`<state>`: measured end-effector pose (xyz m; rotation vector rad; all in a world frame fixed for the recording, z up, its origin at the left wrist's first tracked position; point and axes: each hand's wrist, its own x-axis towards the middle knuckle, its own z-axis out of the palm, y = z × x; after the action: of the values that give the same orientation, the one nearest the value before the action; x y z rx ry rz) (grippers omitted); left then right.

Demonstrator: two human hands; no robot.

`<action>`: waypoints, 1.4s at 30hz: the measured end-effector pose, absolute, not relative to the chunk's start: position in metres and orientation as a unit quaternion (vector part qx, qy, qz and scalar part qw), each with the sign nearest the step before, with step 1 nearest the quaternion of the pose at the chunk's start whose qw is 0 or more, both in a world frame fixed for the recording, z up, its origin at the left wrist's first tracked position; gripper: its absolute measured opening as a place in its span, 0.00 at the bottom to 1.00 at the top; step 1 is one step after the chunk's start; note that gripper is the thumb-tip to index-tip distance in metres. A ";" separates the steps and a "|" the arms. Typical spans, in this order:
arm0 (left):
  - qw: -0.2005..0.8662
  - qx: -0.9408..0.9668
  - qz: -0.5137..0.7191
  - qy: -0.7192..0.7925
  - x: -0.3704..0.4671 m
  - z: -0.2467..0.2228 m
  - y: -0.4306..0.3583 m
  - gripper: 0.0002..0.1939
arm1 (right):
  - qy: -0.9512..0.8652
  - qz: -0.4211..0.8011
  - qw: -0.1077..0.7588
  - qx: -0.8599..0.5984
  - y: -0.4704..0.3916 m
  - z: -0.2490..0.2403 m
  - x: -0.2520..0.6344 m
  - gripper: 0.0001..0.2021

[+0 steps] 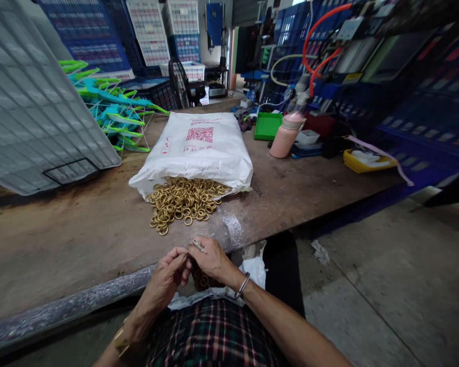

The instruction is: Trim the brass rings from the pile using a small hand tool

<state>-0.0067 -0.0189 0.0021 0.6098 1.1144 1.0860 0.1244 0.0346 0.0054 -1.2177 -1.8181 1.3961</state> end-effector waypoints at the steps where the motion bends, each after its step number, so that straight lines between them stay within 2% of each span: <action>1: 0.671 0.268 0.487 0.491 -0.007 0.002 -0.019 0.16 | -0.672 0.524 0.268 -0.450 0.035 0.006 0.124 0.12; 6: 0.665 0.263 0.501 0.488 -0.007 0.002 -0.021 0.16 | -0.677 0.516 0.269 -0.450 0.038 0.006 0.122 0.11; 10: 0.653 0.264 0.513 0.491 -0.008 0.002 -0.021 0.16 | -0.720 0.424 0.272 -0.476 0.040 0.003 0.125 0.10; 19: 0.610 0.288 0.519 0.525 -0.008 -0.004 -0.019 0.18 | -0.844 0.271 0.146 -0.439 0.029 -0.004 0.130 0.07; 31: 0.575 0.315 0.524 0.544 -0.008 0.000 -0.024 0.18 | -0.864 0.215 0.058 -0.451 0.032 -0.003 0.123 0.11; 37: 0.659 0.297 0.519 0.456 -0.005 0.014 -0.037 0.15 | -0.837 0.175 0.067 -0.515 0.060 -0.005 0.130 0.11; 42: 0.702 0.157 0.553 0.420 -0.009 0.016 -0.026 0.15 | -0.808 0.160 0.192 -0.534 0.098 0.001 0.133 0.10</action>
<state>-0.0086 -0.0259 0.0158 0.3506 0.9352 1.2309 0.1333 0.0975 0.0012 -1.4999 -2.2668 0.4481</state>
